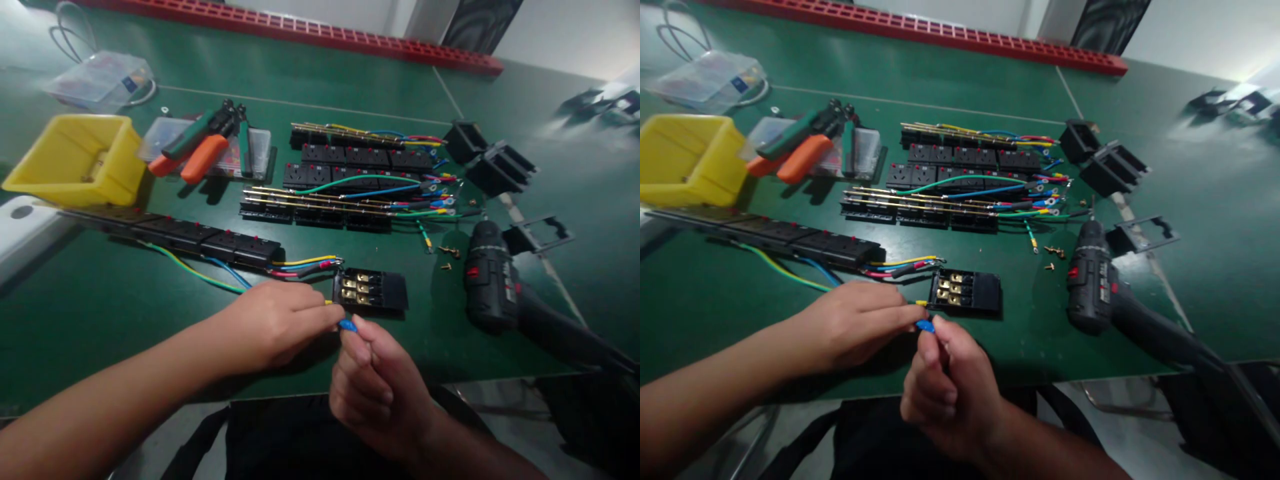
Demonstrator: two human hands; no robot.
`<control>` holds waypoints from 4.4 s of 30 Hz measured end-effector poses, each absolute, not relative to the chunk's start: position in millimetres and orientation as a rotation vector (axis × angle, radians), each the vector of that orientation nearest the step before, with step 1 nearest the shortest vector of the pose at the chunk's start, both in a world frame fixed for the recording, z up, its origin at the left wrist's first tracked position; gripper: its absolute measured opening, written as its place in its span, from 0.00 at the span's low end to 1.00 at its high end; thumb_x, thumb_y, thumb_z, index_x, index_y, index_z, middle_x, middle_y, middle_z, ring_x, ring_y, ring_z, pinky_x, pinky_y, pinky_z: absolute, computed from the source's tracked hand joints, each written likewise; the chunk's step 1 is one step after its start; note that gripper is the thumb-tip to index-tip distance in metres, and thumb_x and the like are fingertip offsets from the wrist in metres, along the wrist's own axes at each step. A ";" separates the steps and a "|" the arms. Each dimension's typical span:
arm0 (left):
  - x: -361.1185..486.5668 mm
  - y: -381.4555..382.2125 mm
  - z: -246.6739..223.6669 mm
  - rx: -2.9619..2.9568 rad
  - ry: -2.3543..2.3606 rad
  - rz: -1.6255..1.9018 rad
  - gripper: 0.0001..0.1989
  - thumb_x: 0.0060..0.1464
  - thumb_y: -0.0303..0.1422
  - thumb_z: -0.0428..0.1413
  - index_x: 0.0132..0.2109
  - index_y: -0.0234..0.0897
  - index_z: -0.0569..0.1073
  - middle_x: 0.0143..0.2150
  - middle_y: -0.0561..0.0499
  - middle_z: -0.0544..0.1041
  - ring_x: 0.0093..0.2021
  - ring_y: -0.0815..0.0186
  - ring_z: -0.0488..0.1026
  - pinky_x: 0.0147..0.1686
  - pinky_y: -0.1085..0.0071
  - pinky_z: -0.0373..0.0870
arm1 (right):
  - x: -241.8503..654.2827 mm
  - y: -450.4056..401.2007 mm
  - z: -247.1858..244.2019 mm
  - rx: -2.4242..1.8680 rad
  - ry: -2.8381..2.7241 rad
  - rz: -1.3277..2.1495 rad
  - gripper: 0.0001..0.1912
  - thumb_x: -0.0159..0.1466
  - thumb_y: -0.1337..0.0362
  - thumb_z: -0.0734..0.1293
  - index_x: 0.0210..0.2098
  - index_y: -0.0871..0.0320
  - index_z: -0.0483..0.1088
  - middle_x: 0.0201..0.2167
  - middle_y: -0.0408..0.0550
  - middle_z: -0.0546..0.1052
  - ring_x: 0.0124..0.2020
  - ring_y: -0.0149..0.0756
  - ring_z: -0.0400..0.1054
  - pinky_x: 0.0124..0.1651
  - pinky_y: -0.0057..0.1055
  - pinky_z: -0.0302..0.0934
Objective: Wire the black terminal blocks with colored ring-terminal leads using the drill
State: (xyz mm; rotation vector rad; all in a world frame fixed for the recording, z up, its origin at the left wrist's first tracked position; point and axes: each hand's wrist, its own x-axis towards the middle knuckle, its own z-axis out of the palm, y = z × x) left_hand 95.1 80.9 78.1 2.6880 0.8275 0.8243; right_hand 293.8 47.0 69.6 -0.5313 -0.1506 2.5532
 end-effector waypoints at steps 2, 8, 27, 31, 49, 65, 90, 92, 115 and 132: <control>93.4 80.4 81.7 2.667 0.814 0.815 0.11 0.68 0.28 0.47 0.48 0.33 0.73 0.30 0.51 0.75 0.28 0.70 0.68 0.28 0.73 0.62 | 298.3 49.6 73.2 -0.715 -0.414 2.512 0.23 0.70 0.48 0.58 0.25 0.57 0.59 0.08 0.33 0.53 0.09 0.23 0.41 0.15 0.20 0.44; 91.4 81.1 88.8 2.576 0.760 0.791 0.10 0.69 0.29 0.47 0.47 0.33 0.73 0.29 0.52 0.74 0.27 0.72 0.67 0.27 0.74 0.61 | 333.7 64.4 100.9 -1.297 -2.141 1.399 0.17 0.72 0.53 0.59 0.40 0.61 0.69 0.19 0.39 0.66 0.19 0.24 0.55 0.26 0.26 0.46; 91.9 83.0 80.2 2.443 0.765 0.741 0.10 0.68 0.29 0.49 0.49 0.34 0.74 0.31 0.51 0.77 0.28 0.71 0.71 0.28 0.75 0.65 | 335.9 93.0 102.0 -0.651 -2.650 0.009 0.10 0.69 0.64 0.64 0.31 0.57 0.70 0.20 0.42 0.68 0.25 0.33 0.52 0.32 0.36 0.38; 92.7 82.5 82.4 2.463 0.785 0.719 0.10 0.68 0.30 0.49 0.48 0.33 0.74 0.31 0.51 0.76 0.28 0.70 0.70 0.28 0.74 0.64 | 333.4 90.0 100.8 -0.755 -2.666 0.050 0.12 0.70 0.62 0.62 0.30 0.57 0.68 0.20 0.42 0.66 0.26 0.34 0.53 0.33 0.36 0.38; 83.1 95.0 88.8 2.673 1.232 0.487 0.12 0.65 0.34 0.53 0.52 0.39 0.73 0.48 0.47 0.77 0.45 0.59 0.70 0.45 0.61 0.66 | 368.9 131.8 87.3 -1.009 -2.837 0.391 0.27 0.68 0.56 0.65 0.64 0.56 0.60 0.57 0.52 0.72 0.55 0.43 0.66 0.57 0.43 0.63; 78.6 96.2 90.6 2.480 1.277 0.420 0.15 0.61 0.25 0.48 0.51 0.40 0.73 0.56 0.47 0.74 0.54 0.60 0.71 0.54 0.59 0.68 | 376.0 141.1 86.4 -1.010 -2.763 0.519 0.26 0.65 0.58 0.68 0.62 0.53 0.62 0.56 0.49 0.72 0.54 0.42 0.66 0.57 0.43 0.62; 69.6 102.6 95.4 2.576 1.540 0.624 0.13 0.62 0.29 0.53 0.53 0.35 0.72 0.52 0.42 0.71 0.55 0.57 0.69 0.56 0.58 0.68 | 363.6 143.6 81.2 -1.094 -2.680 0.444 0.29 0.64 0.61 0.67 0.63 0.55 0.62 0.56 0.51 0.72 0.54 0.44 0.66 0.59 0.46 0.63; 69.4 104.5 92.0 2.610 1.430 0.442 0.17 0.63 0.35 0.53 0.57 0.36 0.69 0.55 0.44 0.74 0.57 0.55 0.70 0.59 0.55 0.65 | 362.9 144.0 80.4 -1.096 -2.670 0.449 0.28 0.64 0.62 0.66 0.63 0.56 0.62 0.56 0.52 0.72 0.54 0.44 0.66 0.59 0.46 0.63; 77.7 100.1 87.6 2.715 1.341 0.479 0.05 0.63 0.32 0.53 0.45 0.40 0.71 0.40 0.52 0.80 0.40 0.64 0.76 0.44 0.63 0.62 | 357.0 142.7 77.6 -1.001 -2.665 0.548 0.28 0.64 0.62 0.65 0.63 0.58 0.62 0.56 0.56 0.71 0.56 0.47 0.65 0.59 0.49 0.61; 83.2 97.3 83.4 2.768 1.284 0.479 0.06 0.65 0.33 0.53 0.47 0.41 0.72 0.42 0.53 0.80 0.41 0.63 0.76 0.44 0.63 0.63 | 345.2 134.3 77.4 -0.927 -2.720 0.582 0.28 0.65 0.60 0.66 0.63 0.58 0.62 0.54 0.54 0.71 0.53 0.45 0.64 0.56 0.45 0.61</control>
